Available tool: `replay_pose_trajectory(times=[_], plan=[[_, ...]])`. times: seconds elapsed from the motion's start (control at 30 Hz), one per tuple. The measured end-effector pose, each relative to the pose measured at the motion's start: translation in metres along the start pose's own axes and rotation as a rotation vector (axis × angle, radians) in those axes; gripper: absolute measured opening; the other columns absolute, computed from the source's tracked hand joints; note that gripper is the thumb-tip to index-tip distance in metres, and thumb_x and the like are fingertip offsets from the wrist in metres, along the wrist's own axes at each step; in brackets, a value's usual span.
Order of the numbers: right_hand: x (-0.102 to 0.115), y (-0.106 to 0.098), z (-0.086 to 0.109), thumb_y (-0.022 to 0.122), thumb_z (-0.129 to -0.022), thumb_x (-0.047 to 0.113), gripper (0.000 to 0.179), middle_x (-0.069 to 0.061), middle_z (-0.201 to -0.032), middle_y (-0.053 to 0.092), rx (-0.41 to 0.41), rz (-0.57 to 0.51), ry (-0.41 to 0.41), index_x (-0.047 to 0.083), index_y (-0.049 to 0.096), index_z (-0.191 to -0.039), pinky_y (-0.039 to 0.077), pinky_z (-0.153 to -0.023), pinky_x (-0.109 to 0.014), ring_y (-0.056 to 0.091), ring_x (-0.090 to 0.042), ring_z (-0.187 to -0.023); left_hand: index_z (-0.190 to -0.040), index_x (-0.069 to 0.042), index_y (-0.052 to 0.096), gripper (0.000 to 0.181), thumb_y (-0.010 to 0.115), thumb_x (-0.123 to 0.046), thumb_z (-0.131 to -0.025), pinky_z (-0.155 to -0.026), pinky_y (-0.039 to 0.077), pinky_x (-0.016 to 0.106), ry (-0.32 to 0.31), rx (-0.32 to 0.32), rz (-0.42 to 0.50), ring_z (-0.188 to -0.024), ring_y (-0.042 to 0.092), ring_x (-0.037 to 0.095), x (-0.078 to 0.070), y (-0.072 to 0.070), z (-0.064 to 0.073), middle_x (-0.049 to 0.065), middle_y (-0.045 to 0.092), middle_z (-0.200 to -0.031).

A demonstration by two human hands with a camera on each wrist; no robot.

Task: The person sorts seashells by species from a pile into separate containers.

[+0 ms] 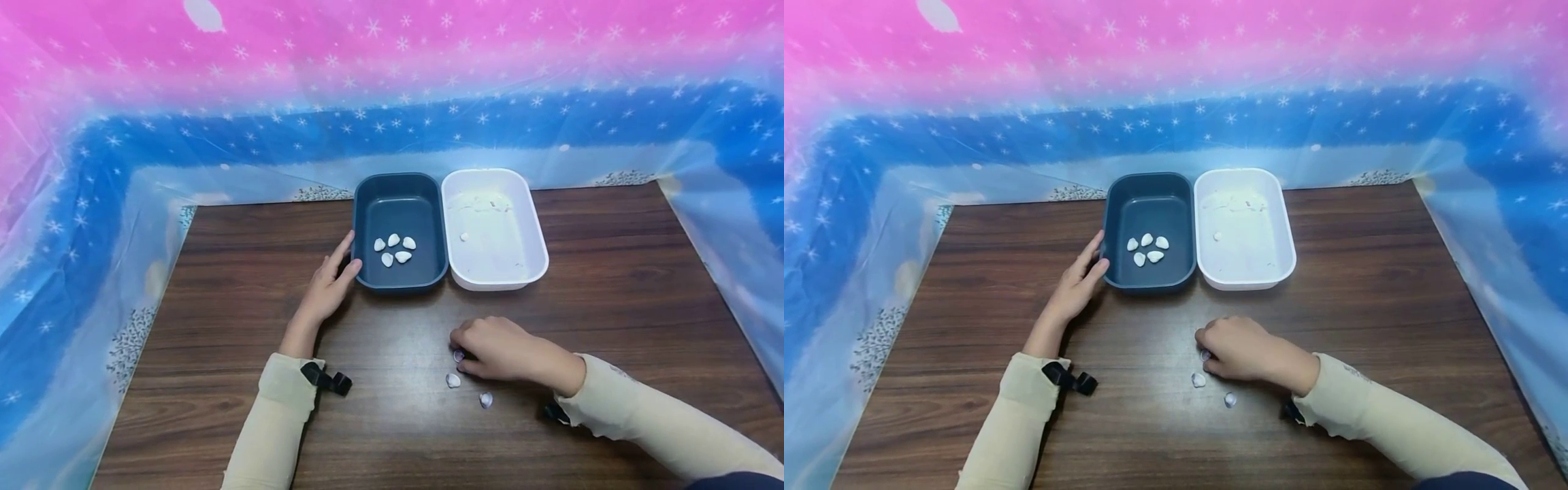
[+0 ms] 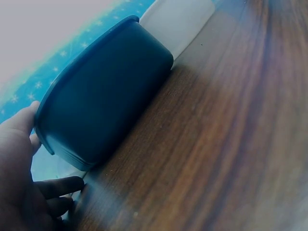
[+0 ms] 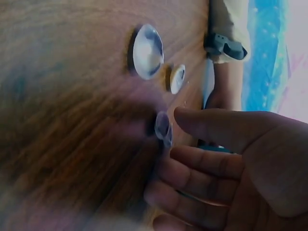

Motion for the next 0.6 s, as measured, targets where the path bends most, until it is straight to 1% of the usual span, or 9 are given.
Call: replay_pose_trajectory(times=[0.17, 0.37, 0.47, 0.6], plan=[[0.0019, 0.0022, -0.0018, 0.080, -0.090, 0.017, 0.017, 0.005, -0.075, 0.057, -0.031, 0.065, -0.003, 0.014, 0.065, -0.085, 0.048, -0.055, -0.033, 0.053, -0.011, -0.063, -0.169, -0.032, 0.027, 0.062, 0.049, -0.042, -0.112, -0.131, 0.002, 0.051, 0.000, -0.001, -0.001, -0.155, 0.035, 0.029, 0.0001, 0.0000, -0.0007, 0.009, 0.037, -0.169], [0.0032, 0.0028, -0.0023, 0.080, -0.089, 0.016, 0.018, 0.004, -0.074, 0.058, -0.048, 0.093, 0.004, 0.014, 0.064, -0.083, 0.048, -0.053, -0.033, 0.054, -0.012, -0.062, -0.169, -0.032, 0.027, 0.063, 0.049, -0.043, -0.112, -0.131, 0.002, 0.051, -0.002, 0.000, -0.001, -0.156, 0.034, 0.029, 0.0004, 0.0002, -0.0008, 0.009, 0.037, -0.169], [0.0033, 0.0015, -0.0023, 0.080, -0.090, 0.015, 0.017, 0.004, -0.074, 0.058, -0.044, 0.077, 0.008, 0.014, 0.064, -0.083, 0.048, -0.053, -0.032, 0.052, -0.011, -0.061, -0.169, -0.032, 0.027, 0.063, 0.049, -0.043, -0.112, -0.131, 0.002, 0.051, -0.004, 0.000, -0.003, -0.155, 0.035, 0.029, 0.0004, 0.0003, -0.0008, 0.008, 0.037, -0.169], [0.0008, -0.0059, -0.0022, 0.079, -0.091, 0.015, 0.016, 0.006, -0.073, 0.058, -0.047, 0.019, 0.020, 0.014, 0.066, -0.083, 0.046, -0.053, -0.029, 0.050, -0.007, -0.060, -0.169, -0.031, 0.027, 0.063, 0.050, -0.043, -0.112, -0.131, 0.002, 0.050, -0.008, 0.000, -0.004, -0.155, 0.035, 0.029, 0.0005, 0.0001, -0.0003, 0.008, 0.037, -0.169]])
Point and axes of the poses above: each hand's wrist, its own z-axis away from the middle knuckle, its own y-axis out of the palm, x = y × z, the point moved 10 cm from there along -z, towards the middle knuckle
